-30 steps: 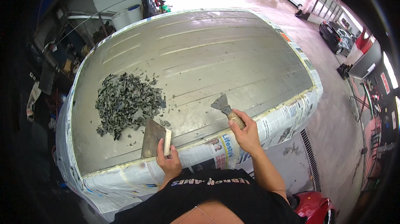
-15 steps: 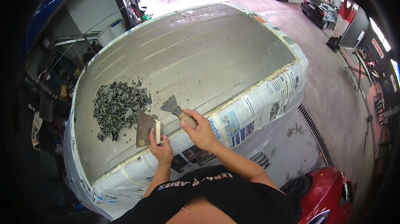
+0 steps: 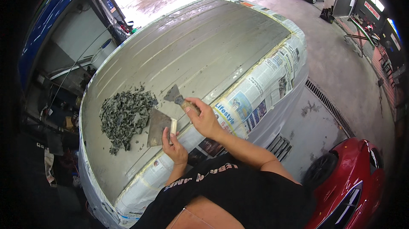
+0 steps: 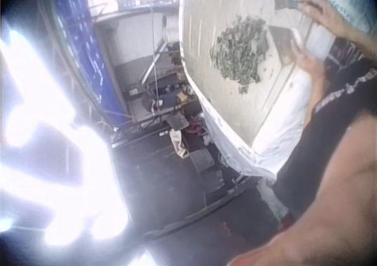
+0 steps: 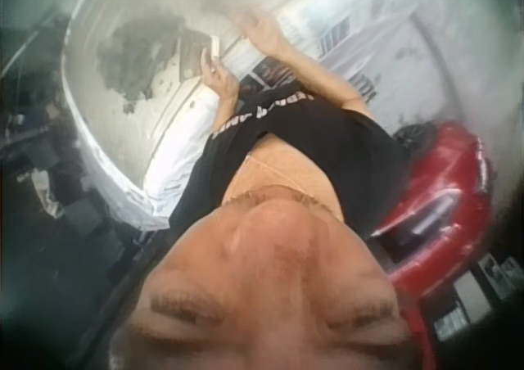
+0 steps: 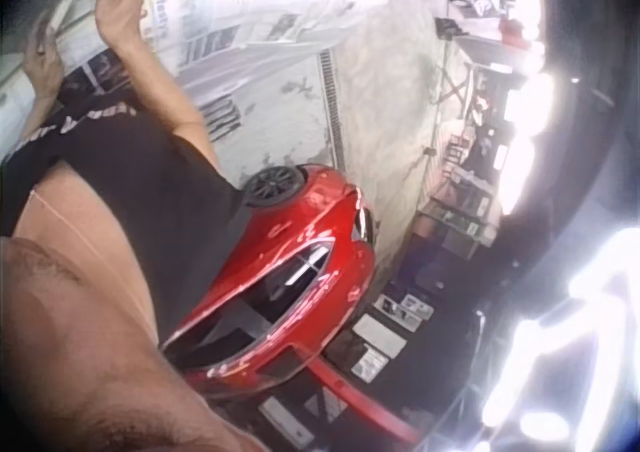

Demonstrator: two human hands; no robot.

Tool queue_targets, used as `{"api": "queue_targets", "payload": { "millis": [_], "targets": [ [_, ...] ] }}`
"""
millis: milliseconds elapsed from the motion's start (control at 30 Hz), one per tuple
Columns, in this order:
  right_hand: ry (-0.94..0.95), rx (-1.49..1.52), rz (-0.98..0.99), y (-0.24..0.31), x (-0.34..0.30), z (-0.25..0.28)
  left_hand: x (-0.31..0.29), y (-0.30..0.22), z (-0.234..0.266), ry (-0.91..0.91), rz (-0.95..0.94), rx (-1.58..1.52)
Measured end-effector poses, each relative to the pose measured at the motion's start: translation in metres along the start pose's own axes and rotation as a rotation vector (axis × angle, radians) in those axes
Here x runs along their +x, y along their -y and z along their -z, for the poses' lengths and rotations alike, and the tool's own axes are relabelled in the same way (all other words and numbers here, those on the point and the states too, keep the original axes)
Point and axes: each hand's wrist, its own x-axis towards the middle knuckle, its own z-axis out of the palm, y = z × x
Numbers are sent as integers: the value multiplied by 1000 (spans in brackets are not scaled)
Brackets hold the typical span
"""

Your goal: The person scrapes the hood of a red car using a scraper and a putty knife. They repeatedly remove flakes of old paint or filler from the surface, gathering them into a pile on the hood.

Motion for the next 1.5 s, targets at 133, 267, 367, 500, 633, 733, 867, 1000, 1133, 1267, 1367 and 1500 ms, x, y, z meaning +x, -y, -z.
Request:
{"api": "queue_targets", "payload": {
  "millis": [133,267,367,500,633,733,867,1000,1133,1267,1367,1500],
  "targets": [
    [-48,-123,165,-3,1,-8,2,15,26,0,223,-232],
    [-3,-95,121,-11,6,-16,33,-24,68,-46,207,-234],
    [135,61,-25,8,10,-32,72,-51,108,-88,188,-173],
    [264,-63,96,23,34,-59,111,-55,143,-129,195,-174],
    [455,-130,297,49,66,-92,128,-50,161,-114,243,-264],
    [579,-201,417,79,79,-117,136,-35,171,-56,281,-360],
    [689,-328,567,104,100,-141,142,-34,174,-42,264,-503],
    [752,-423,525,105,112,-159,143,-34,183,-108,286,-603],
    [629,-799,489,71,145,-148,143,-25,196,-153,278,-585],
    [494,-819,518,81,142,-148,141,-9,203,-197,315,-451],
    [581,-562,628,102,110,-161,141,-7,202,-239,363,-376],
    [675,-637,766,103,79,-178,145,-27,196,-143,299,-297]
  ]
}}
